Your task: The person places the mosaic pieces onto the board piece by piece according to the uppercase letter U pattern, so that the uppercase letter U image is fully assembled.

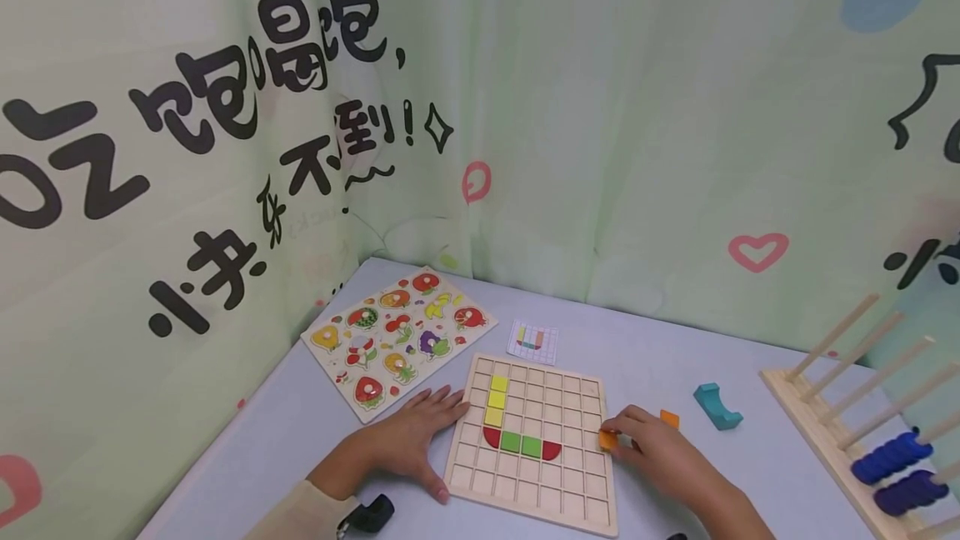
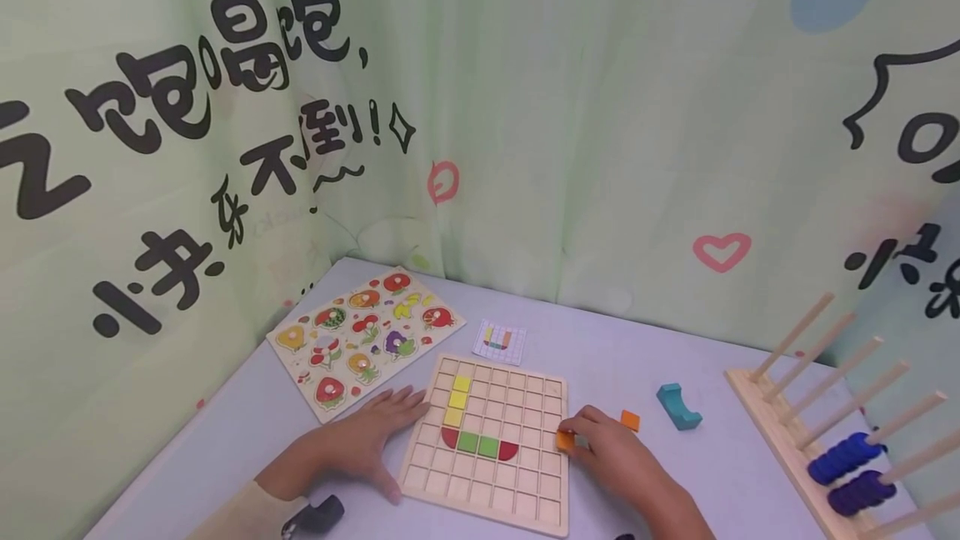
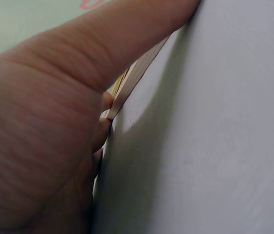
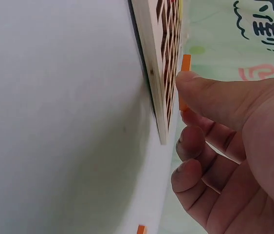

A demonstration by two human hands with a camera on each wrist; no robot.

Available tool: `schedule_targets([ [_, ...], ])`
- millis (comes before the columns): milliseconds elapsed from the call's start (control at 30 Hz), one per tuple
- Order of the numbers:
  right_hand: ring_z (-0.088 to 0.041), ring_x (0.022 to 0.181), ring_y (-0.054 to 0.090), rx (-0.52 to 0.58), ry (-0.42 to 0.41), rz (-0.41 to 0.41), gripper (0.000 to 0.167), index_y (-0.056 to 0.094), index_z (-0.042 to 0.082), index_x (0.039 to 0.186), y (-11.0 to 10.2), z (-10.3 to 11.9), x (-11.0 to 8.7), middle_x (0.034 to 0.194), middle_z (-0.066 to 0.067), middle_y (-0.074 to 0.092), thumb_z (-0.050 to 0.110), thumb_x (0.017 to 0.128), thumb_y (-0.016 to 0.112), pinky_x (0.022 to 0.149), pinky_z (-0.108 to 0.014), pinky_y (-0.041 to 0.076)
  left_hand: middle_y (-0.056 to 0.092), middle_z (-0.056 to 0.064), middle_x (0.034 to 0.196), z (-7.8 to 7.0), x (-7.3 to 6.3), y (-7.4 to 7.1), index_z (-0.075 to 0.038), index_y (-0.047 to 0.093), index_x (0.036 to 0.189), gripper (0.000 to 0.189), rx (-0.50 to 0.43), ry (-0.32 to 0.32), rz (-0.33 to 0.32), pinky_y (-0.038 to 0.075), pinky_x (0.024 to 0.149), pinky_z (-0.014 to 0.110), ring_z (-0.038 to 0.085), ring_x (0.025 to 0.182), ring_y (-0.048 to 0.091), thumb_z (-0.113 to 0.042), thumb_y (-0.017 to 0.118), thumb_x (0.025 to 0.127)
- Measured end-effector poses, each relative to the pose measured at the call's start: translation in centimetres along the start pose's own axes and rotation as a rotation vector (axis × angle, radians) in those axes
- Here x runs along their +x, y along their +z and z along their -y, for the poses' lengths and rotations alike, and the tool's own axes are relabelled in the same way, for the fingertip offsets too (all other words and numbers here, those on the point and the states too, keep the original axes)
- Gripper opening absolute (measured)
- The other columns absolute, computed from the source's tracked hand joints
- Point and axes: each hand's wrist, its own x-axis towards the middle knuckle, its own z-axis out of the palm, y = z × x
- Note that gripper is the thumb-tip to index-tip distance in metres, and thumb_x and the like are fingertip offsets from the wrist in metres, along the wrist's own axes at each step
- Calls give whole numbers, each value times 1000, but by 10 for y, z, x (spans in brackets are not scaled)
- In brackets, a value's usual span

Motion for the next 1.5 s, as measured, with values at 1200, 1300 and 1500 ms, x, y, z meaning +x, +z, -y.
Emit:
schedule_targets([
  [1200, -11, 92, 53, 57, -159, 28, 23, 69, 16, 112, 23, 31, 32, 106, 12, 57, 15, 89, 71, 84, -37, 52, 14, -5, 162, -2, -1, -2, -23, 25, 156, 124, -13, 7, 2, 5, 117, 49, 21, 148, 5, -80, 71, 56],
  [1300, -12, 93, 53, 59, -157, 34, 23, 69, 15, 112, 23, 32, 33, 107, 11, 57, 15, 89, 71, 85, -39, 52, 13, -5, 162, -2, -1, -2, -23, 25, 156, 124, -10, 8, 2, 5, 117, 48, 21, 148, 5, -80, 71, 56],
  [1500, -12, 95, 53, 71, -134, 48, 22, 70, 15, 111, 23, 34, 36, 109, 10, 58, 15, 89, 71, 89, -41, 50, 11, -7, 162, 1, 1, 1, -25, 23, 156, 125, 12, -3, 1, 4, 118, 48, 19, 148, 2, -82, 70, 55],
])
